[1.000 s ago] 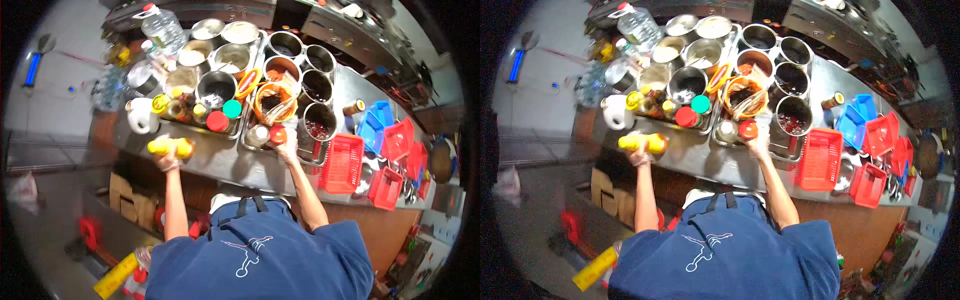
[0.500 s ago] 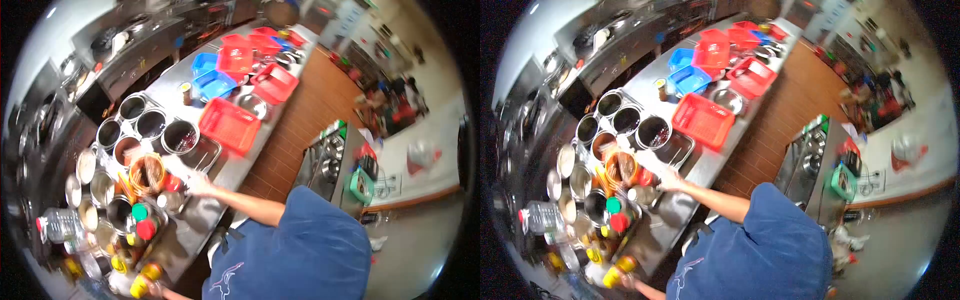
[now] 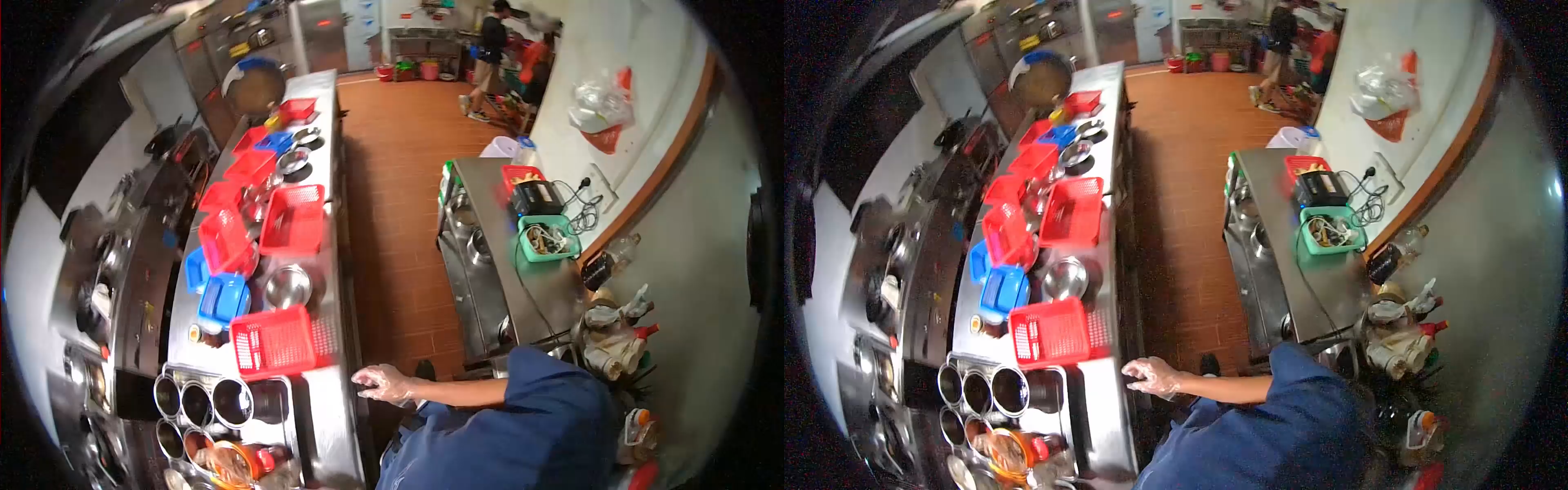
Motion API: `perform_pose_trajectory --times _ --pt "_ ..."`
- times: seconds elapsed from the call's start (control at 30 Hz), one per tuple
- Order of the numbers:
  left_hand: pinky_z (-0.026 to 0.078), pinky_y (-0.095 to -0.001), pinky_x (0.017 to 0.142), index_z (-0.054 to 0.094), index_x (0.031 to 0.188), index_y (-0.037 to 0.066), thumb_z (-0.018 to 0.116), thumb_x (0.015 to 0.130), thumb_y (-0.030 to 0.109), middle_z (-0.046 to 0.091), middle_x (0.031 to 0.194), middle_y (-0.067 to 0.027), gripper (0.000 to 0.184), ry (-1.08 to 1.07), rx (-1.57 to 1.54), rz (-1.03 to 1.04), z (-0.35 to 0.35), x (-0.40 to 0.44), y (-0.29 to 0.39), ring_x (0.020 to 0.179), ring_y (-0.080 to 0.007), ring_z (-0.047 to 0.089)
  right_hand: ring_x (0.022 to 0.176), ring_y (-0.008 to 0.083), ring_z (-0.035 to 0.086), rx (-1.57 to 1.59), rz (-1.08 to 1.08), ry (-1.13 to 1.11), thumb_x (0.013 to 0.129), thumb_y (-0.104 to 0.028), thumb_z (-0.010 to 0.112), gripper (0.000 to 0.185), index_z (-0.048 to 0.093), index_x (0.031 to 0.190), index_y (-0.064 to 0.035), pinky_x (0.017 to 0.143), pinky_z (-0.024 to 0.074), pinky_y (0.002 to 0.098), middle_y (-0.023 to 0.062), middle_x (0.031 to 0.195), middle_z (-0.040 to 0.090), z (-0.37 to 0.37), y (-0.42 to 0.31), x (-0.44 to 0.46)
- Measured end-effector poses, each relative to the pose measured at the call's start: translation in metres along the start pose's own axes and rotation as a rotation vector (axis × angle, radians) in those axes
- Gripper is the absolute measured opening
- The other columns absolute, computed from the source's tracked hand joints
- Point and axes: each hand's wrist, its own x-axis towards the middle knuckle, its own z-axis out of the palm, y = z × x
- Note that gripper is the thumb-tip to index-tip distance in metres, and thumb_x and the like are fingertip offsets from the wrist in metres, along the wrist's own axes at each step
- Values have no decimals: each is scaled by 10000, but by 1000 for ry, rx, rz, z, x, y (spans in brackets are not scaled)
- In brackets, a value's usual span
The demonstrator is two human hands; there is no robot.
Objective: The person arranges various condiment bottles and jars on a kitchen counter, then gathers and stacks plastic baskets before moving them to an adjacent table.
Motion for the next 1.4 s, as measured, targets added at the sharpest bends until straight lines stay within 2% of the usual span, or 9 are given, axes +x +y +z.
perform_pose_trajectory --times 0.4,0.57,0.63,0.83,1.13,1.17,1.27,1.3,1.4 --pt "467 -484 603 568 906 99 612 841 231 632 778 -119 153 -782 459 279 205 86 80 730 -326 646 887 169 678 12 446 567 879 -287 735 270 679 1049 -86 801 543 334 63 940 723 -237 96 -30" --pt "488 -532 584 585 856 96 572 821 251 664 707 -156 160 -1050 875 261 207 78 73 679 -388 669 904 140 621 566 324 872 881 60 639 112 617 952 -24 872 540 296 42 956 646 -257 197 -50" --pt "504 -529 599 587 890 97 572 831 197 681 743 -173 117 -949 750 299 212 118 99 724 -390 686 880 125 615 1112 173 985 847 65 664 145 620 957 -18 851 535 279 33 912 638 -265 240 -61" --pt "507 -491 653 629 825 88 517 908 289 669 756 -172 244 -1019 750 323 257 226 192 753 -377 678 623 132 545 359 484 1127 876 -174 699 133 617 912 -75 558 459 241 -12 698 550 -332 237 -49" --pt "465 -451 568 649 653 77 515 928 376 647 624 -127 428 -675 633 388 342 363 178 632 -315 657 455 142 467 1223 512 1121 995 -397 523 303 540 847 -134 377 371 278 29 665 538 -466 314 45" --pt "439 -428 511 615 586 93 527 909 355 616 571 -116 425 -585 142 -110 349 378 190 576 -296 645 436 158 460 1075 627 1176 994 -476 507 382 541 840 -127 375 371 285 38 647 538 -480 319 55" --pt "515 -503 616 620 849 68 569 858 230 671 738 -205 170 -781 894 266 375 428 115 734 -369 690 417 185 472 980 899 1232 947 -599 516 524 539 815 -93 372 369 295 64 618 550 -508 343 63" --pt "519 -491 611 634 847 75 591 836 251 668 706 -185 181 -561 429 -295 366 444 166 696 -347 684 424 201 490 932 891 1277 918 -641 525 579 538 805 -73 372 375 299 81 615 558 -508 350 65" --pt "465 -464 534 654 777 89 589 858 224 606 608 -140 170 -454 439 136 391 455 100 585 -321 621 454 248 534 953 948 1193 887 -684 533 660 540 803 -29 405 429 336 128 652 584 -516 387 54"
